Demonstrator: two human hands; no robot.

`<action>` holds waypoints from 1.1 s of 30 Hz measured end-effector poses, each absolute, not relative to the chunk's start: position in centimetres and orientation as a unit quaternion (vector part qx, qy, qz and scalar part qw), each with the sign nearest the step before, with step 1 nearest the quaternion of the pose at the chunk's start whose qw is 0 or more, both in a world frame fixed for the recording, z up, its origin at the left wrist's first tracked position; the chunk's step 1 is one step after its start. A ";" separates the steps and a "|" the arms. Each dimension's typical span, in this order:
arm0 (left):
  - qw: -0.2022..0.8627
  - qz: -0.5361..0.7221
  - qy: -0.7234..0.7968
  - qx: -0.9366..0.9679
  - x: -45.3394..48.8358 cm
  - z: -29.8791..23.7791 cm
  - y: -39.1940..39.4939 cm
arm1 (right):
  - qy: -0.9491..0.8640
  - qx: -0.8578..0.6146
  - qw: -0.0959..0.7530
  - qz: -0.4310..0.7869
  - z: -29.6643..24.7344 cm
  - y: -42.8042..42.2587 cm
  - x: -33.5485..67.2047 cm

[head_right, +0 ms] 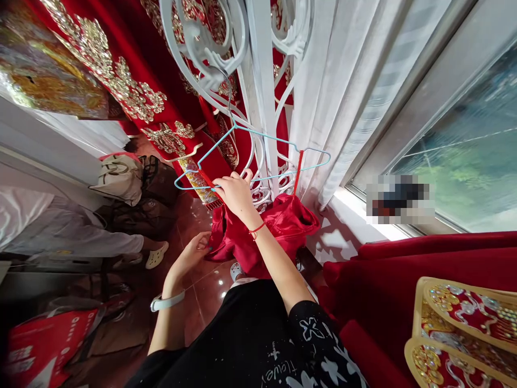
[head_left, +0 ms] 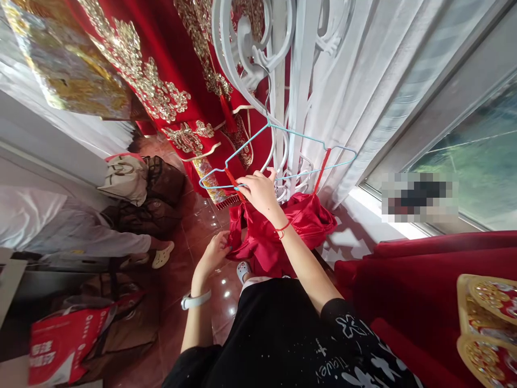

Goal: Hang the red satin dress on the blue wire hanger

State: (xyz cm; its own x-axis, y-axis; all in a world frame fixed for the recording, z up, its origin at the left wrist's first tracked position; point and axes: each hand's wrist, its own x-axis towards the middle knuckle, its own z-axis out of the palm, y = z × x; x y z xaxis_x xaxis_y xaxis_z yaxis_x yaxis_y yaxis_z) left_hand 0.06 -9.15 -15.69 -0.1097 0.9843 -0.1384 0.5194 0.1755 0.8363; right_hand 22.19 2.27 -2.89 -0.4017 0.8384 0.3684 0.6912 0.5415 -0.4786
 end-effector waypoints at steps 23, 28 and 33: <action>0.110 0.710 0.482 0.502 2.2 -4.7 -4.0 | -0.830 -0.463 0.292 0.107 -3.4 1.3 22.7; 0.036 0.677 0.479 0.558 0.9 -3.5 -2.1 | -0.829 -0.468 0.290 0.099 -3.3 0.9 22.7; 0.050 0.680 0.442 0.583 1.3 -1.3 -1.1 | -0.830 -0.460 0.294 0.115 -2.9 0.2 22.9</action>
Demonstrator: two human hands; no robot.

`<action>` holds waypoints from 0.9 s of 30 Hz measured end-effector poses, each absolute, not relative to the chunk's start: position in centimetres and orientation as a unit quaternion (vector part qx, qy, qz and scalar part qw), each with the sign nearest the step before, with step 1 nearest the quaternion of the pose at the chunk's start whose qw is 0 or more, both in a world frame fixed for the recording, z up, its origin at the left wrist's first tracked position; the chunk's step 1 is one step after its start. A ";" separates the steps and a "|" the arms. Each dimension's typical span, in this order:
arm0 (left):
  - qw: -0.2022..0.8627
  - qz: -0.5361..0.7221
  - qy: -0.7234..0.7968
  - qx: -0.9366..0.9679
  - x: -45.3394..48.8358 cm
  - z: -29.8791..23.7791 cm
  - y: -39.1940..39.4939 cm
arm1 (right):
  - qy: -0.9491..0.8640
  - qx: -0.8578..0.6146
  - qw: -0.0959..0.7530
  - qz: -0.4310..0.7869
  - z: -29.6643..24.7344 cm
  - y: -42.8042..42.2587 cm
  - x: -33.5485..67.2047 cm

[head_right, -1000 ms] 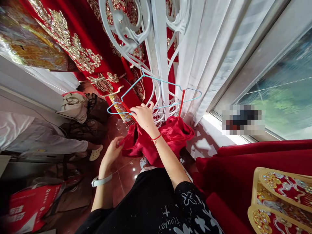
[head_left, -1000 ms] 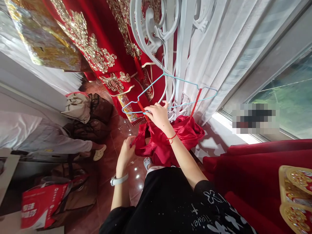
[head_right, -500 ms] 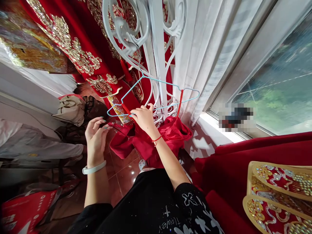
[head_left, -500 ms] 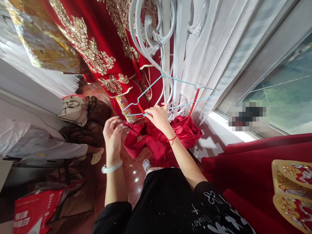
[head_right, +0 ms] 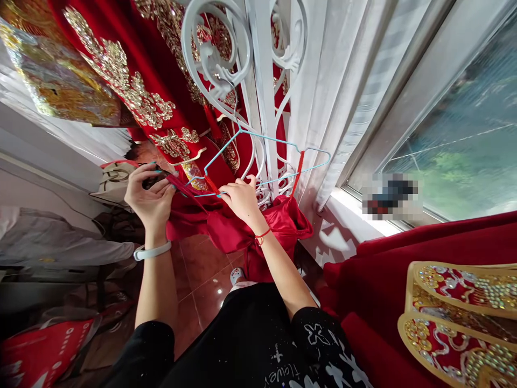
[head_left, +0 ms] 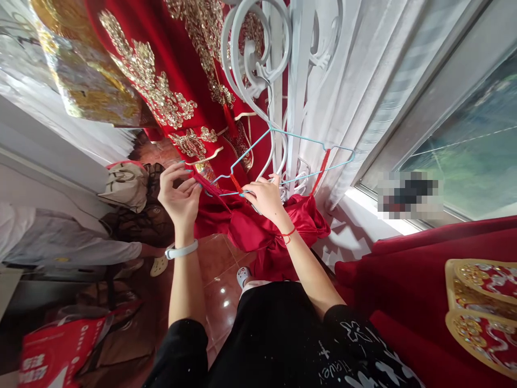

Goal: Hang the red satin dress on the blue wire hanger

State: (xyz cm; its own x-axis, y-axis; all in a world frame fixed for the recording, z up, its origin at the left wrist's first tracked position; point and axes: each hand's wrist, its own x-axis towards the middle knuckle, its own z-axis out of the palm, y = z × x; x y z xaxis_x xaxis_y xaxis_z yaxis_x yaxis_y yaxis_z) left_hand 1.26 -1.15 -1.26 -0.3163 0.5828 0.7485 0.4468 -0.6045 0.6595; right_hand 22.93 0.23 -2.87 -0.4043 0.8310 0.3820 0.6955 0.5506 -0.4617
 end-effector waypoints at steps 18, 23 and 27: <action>0.224 0.467 0.458 0.723 2.8 -0.3 1.0 | -0.834 -0.467 0.280 0.093 -3.2 0.6 23.0; 0.191 0.457 0.411 0.766 4.0 1.7 1.4 | -0.839 -0.460 0.273 0.102 -3.1 0.7 22.8; 0.173 0.420 0.419 0.786 3.8 1.6 1.8 | -0.842 -0.432 0.300 0.119 -4.1 1.1 22.8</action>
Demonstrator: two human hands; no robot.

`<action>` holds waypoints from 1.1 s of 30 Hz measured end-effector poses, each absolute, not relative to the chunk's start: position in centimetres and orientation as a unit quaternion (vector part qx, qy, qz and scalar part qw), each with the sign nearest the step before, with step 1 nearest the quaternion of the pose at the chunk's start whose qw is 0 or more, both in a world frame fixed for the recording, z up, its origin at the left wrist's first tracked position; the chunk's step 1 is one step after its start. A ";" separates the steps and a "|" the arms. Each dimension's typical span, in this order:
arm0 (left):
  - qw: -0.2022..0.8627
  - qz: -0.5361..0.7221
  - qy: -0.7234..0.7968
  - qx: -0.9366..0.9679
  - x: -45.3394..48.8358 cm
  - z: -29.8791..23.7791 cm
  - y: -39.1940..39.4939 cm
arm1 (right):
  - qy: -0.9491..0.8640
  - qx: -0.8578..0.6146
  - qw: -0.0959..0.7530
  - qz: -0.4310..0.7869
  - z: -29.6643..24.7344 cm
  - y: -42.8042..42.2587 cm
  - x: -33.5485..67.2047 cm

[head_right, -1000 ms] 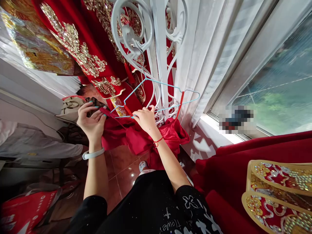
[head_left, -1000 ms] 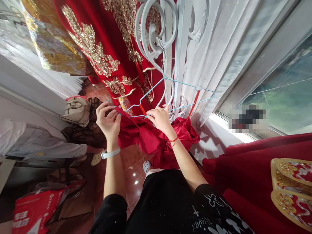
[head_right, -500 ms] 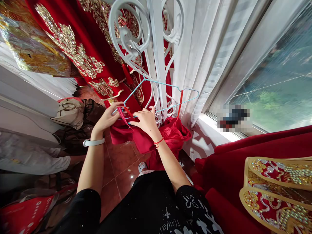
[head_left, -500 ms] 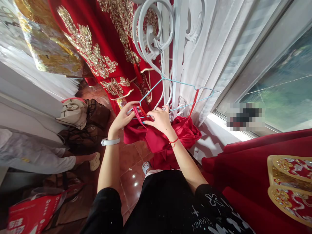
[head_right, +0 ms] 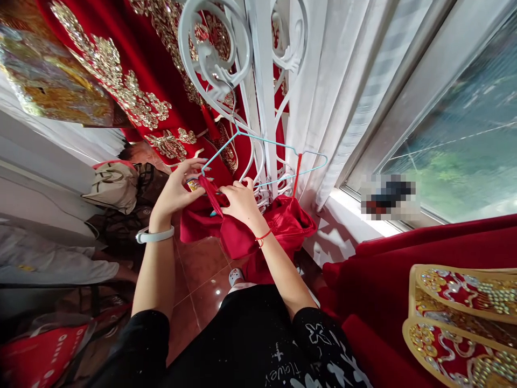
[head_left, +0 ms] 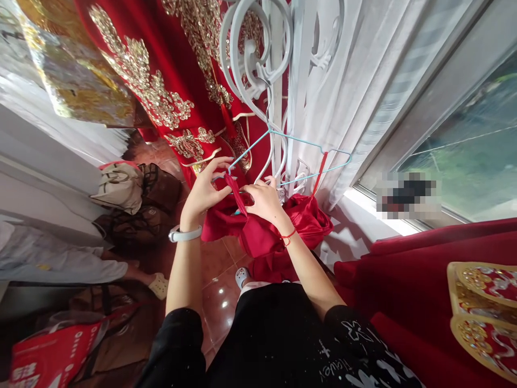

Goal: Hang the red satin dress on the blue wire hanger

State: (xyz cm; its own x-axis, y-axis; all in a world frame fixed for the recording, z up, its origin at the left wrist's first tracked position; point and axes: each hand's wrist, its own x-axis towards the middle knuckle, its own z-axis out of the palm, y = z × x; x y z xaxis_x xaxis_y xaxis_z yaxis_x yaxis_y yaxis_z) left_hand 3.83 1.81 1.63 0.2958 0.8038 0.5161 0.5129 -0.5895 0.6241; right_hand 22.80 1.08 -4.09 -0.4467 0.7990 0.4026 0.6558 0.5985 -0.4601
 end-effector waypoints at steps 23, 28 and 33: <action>0.156 0.375 0.468 0.785 3.1 0.0 5.8 | -0.433 -0.709 0.438 0.344 -16.7 -2.6 45.9; 0.161 0.377 0.463 0.786 2.9 0.0 6.0 | -0.363 -0.559 0.644 0.375 -13.4 -2.7 46.4; 0.166 0.376 0.457 0.789 2.8 -0.1 6.1 | -0.328 -0.407 0.781 0.342 -10.7 -3.2 44.8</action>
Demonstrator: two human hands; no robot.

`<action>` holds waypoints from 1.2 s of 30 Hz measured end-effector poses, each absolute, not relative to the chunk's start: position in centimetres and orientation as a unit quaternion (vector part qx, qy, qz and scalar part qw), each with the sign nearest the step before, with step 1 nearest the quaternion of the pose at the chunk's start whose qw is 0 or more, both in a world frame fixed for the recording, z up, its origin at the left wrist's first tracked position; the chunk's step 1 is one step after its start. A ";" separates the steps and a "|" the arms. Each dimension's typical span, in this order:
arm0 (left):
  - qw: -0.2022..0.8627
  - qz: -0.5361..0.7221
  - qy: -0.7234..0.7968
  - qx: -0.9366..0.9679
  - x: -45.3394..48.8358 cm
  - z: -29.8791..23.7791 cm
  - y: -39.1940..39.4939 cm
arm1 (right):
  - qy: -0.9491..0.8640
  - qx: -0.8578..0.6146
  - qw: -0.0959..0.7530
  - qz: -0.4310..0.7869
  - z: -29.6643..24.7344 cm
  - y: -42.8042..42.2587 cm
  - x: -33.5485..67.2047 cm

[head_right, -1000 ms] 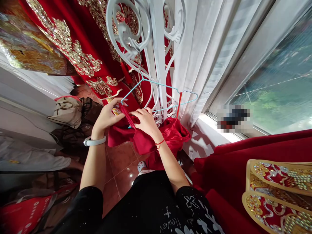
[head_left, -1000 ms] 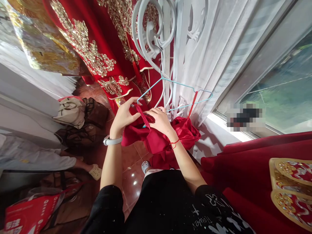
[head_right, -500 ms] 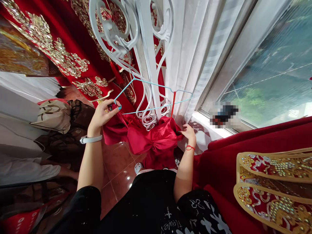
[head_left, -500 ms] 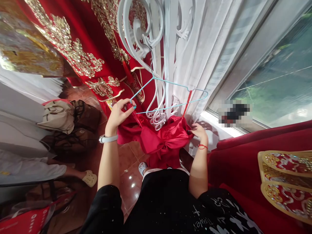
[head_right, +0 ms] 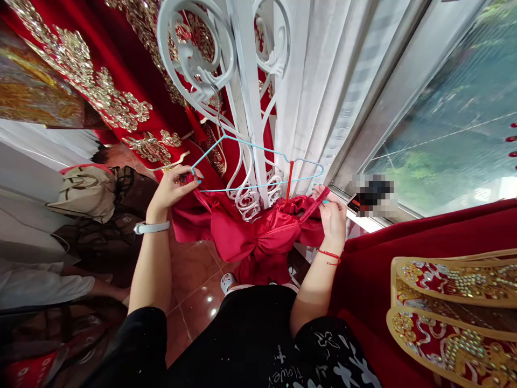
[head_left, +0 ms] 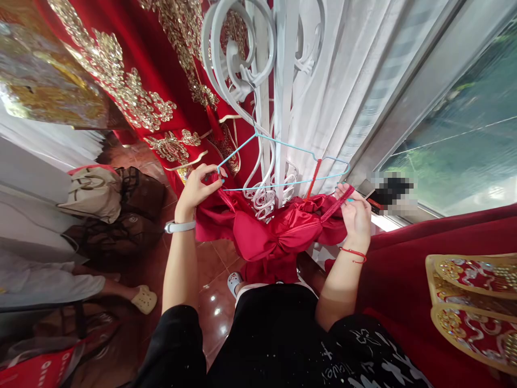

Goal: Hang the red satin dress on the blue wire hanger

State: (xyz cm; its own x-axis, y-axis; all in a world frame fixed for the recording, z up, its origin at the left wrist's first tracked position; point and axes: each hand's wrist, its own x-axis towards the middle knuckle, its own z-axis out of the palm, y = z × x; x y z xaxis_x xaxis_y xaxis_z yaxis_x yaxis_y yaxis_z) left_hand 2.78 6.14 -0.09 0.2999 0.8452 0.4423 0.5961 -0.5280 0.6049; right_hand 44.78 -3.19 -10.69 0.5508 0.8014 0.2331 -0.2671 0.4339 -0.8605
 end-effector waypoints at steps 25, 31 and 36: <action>0.200 0.334 0.440 0.809 2.1 1.5 5.4 | -0.350 -0.407 0.816 0.214 -5.2 -1.1 42.6; 0.214 0.331 0.452 0.801 2.1 1.7 5.1 | -0.360 -0.390 0.815 0.231 -3.6 1.5 43.7; 0.220 0.330 0.448 0.801 2.1 1.7 5.0 | -0.480 -0.419 0.728 0.253 -0.3 2.2 43.1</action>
State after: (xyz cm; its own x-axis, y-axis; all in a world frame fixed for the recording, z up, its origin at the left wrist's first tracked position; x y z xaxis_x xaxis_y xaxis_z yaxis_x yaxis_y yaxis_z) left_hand 2.15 4.99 1.70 0.3807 0.8631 0.3319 0.5732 -0.5019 0.6477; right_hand 43.10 2.25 -0.29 0.4108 0.7708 0.4870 0.0336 0.5210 -0.8529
